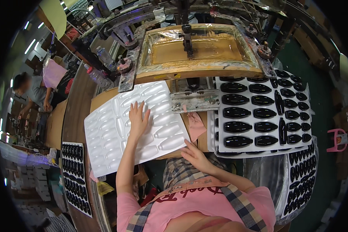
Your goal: Picking up hair clips from a tray, placing them under a manual screen printing press to apply a gold logo, and then moving them to a final storage tray.
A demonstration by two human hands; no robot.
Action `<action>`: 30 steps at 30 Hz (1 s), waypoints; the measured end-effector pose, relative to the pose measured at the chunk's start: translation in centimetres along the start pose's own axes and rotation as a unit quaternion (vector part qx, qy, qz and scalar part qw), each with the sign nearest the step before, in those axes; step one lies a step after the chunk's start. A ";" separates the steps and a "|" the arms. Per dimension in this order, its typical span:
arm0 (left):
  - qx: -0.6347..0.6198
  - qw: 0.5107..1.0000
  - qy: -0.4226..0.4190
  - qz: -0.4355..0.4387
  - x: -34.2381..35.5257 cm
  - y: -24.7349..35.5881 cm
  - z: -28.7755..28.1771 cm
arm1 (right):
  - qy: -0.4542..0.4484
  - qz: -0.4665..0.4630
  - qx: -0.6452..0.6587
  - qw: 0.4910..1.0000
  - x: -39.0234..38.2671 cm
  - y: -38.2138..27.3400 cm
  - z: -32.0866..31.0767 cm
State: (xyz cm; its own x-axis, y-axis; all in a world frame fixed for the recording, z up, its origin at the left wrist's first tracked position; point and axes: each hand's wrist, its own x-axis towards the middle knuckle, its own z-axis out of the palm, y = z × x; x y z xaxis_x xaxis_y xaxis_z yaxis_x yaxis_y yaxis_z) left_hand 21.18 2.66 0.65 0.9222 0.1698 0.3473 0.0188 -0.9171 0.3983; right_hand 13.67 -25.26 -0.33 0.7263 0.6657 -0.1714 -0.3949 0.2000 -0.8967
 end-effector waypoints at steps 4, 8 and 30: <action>0.033 0.999 -0.022 -0.032 2.1 -2.3 2.1 | -0.076 0.035 -0.137 0.987 -2.0 -4.2 -0.7; 0.055 0.998 0.007 -0.042 3.6 -2.8 3.0 | -0.054 -0.073 -0.401 0.911 -5.1 -11.7 -2.5; 0.017 0.999 0.020 0.031 5.9 -1.1 4.6 | -0.013 -0.263 -0.676 0.689 -0.2 -22.8 -5.4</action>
State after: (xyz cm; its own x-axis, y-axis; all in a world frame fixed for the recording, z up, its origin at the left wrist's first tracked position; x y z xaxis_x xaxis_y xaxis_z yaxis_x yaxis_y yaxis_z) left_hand 28.33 3.04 -1.64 0.9062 0.1255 0.4038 -0.0247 -0.9376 0.3468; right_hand 25.57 -33.88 17.97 0.5515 0.7730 0.3135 0.8158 -0.4213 -0.3963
